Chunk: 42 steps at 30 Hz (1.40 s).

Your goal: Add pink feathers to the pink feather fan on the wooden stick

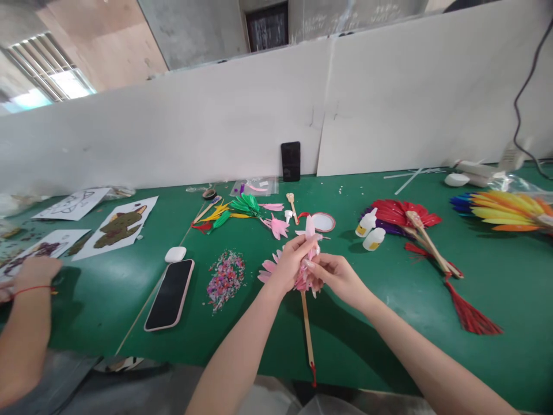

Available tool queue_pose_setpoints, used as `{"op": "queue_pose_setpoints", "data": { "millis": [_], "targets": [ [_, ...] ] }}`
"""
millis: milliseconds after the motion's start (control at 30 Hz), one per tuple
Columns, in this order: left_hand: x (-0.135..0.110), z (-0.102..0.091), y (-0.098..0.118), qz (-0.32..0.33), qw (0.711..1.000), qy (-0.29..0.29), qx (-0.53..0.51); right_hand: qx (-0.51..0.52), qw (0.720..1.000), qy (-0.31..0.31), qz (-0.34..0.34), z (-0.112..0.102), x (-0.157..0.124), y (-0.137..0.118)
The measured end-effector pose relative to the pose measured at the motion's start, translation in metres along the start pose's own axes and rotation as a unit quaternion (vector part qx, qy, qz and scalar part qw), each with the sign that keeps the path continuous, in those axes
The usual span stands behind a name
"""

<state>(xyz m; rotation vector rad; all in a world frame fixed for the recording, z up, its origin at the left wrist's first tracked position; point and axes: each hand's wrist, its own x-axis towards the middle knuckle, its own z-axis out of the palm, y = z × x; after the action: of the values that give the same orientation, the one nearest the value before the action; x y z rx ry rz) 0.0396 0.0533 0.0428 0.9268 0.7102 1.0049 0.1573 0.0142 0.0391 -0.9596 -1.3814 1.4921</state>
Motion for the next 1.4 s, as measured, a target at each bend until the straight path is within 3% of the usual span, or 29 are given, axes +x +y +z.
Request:
{"op": "queue_pose_setpoints", "data": {
  "millis": [167, 300, 467, 767, 900, 1000, 1133, 1267, 1400],
  "targets": [
    [0.001, 0.001, -0.003, 0.002, 0.999, 0.032, -0.03, -0.027, 0.999, 0.03, -0.026, 0.004, 0.0, 0.01],
    [0.003, 0.001, -0.005, 0.024, 0.998, 0.062, -0.02, -0.124, 0.987, 0.068, -0.077, 0.005, 0.001, 0.013],
    [0.002, 0.003, -0.007, 0.039, 0.995, 0.09, -0.016, -0.314, 0.921, 0.133, -0.189, 0.004, 0.0, 0.018],
    [-0.001, 0.002, -0.006, 0.026, 0.993, 0.091, -0.076, -0.398, 0.859, 0.149, -0.285, 0.004, 0.002, 0.024],
    [0.0, 0.002, -0.008, 0.024, 0.992, 0.101, -0.072, -0.424, 0.843, 0.165, -0.287, 0.002, 0.0, 0.024],
    [0.001, 0.0, -0.011, 0.04, 0.993, 0.104, -0.047, -0.421, 0.857, 0.155, -0.251, -0.001, 0.0, 0.021],
    [0.005, -0.007, -0.015, 0.065, 0.992, 0.106, 0.0, -0.342, 0.916, 0.104, -0.183, -0.001, 0.002, 0.019],
    [0.007, -0.013, -0.015, 0.077, 0.99, 0.11, 0.041, -0.215, 0.968, 0.092, -0.092, 0.002, 0.004, 0.025],
    [0.006, -0.013, -0.013, 0.112, 0.975, 0.1, 0.165, -0.147, 0.986, 0.06, -0.059, 0.002, 0.005, 0.028]
  ]
}}
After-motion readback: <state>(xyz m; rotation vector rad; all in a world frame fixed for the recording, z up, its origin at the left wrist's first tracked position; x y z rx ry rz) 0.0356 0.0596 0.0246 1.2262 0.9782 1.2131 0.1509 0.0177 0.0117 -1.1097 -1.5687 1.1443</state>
